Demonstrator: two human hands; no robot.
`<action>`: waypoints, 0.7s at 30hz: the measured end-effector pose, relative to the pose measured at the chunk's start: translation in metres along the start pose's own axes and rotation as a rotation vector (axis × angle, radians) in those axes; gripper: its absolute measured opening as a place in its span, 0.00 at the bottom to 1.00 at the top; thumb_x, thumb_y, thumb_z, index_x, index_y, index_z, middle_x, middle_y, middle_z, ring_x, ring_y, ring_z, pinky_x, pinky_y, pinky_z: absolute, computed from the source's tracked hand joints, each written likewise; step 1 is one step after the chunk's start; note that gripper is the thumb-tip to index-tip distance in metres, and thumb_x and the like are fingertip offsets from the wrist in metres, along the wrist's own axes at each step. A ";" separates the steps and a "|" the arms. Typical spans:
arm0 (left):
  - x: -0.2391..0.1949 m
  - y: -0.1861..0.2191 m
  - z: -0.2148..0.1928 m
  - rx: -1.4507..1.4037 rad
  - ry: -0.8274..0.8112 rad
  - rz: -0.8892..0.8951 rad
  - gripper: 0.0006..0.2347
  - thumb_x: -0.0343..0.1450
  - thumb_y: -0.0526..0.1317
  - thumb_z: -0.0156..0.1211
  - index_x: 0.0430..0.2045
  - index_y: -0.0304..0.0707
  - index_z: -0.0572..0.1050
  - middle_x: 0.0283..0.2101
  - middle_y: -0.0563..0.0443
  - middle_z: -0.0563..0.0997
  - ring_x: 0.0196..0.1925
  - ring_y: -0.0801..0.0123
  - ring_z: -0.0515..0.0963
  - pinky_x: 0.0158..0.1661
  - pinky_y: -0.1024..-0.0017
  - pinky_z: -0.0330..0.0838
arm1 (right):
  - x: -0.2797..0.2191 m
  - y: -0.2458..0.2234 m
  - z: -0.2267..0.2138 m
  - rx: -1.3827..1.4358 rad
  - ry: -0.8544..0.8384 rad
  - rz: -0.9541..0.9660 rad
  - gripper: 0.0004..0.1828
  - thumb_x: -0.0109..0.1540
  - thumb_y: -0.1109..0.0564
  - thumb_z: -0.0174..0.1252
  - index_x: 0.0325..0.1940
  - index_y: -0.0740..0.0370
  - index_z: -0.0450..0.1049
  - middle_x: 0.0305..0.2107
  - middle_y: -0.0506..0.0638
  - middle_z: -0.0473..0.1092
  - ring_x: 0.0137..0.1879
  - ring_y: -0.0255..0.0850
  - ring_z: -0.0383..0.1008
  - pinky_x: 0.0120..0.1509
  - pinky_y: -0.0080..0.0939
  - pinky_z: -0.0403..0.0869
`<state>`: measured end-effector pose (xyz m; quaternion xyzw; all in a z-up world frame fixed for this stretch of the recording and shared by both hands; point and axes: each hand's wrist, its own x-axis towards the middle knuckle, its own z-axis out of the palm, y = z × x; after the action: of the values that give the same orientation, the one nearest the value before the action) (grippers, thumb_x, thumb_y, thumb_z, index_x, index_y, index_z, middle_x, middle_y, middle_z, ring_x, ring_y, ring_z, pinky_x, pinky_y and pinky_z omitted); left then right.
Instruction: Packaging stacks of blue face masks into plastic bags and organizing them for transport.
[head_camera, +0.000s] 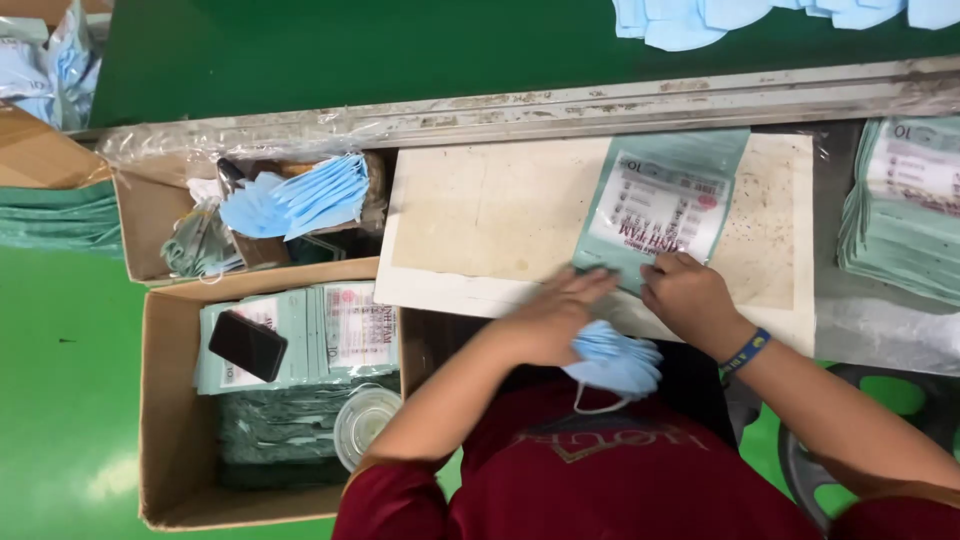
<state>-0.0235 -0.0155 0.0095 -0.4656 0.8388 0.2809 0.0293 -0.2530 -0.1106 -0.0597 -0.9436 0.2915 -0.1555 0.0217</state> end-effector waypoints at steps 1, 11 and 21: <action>0.014 0.005 0.023 0.000 0.003 -0.002 0.16 0.59 0.41 0.71 0.38 0.36 0.82 0.77 0.44 0.53 0.81 0.56 0.45 0.75 0.55 0.35 | -0.010 -0.002 0.012 -0.001 0.000 -0.004 0.10 0.55 0.57 0.62 0.37 0.63 0.80 0.29 0.52 0.72 0.38 0.48 0.77 0.40 0.45 0.76; 0.055 0.009 0.049 0.147 -0.174 -0.134 0.16 0.65 0.42 0.66 0.47 0.42 0.82 0.79 0.36 0.42 0.82 0.52 0.36 0.75 0.51 0.28 | 0.030 -0.009 -0.004 0.148 0.173 0.184 0.18 0.50 0.60 0.60 0.45 0.60 0.79 0.32 0.54 0.73 0.37 0.52 0.76 0.37 0.49 0.75; -0.002 -0.065 -0.009 -0.854 0.537 0.068 0.17 0.67 0.49 0.70 0.41 0.36 0.80 0.40 0.45 0.86 0.42 0.62 0.84 0.46 0.67 0.79 | 0.049 -0.018 -0.089 0.793 -0.084 0.625 0.13 0.58 0.58 0.60 0.44 0.60 0.83 0.23 0.59 0.78 0.25 0.36 0.72 0.30 0.39 0.71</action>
<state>0.0313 -0.0447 -0.0113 -0.4642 0.6417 0.4700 -0.3896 -0.2324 -0.1187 0.0410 -0.7358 0.4776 -0.2024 0.4354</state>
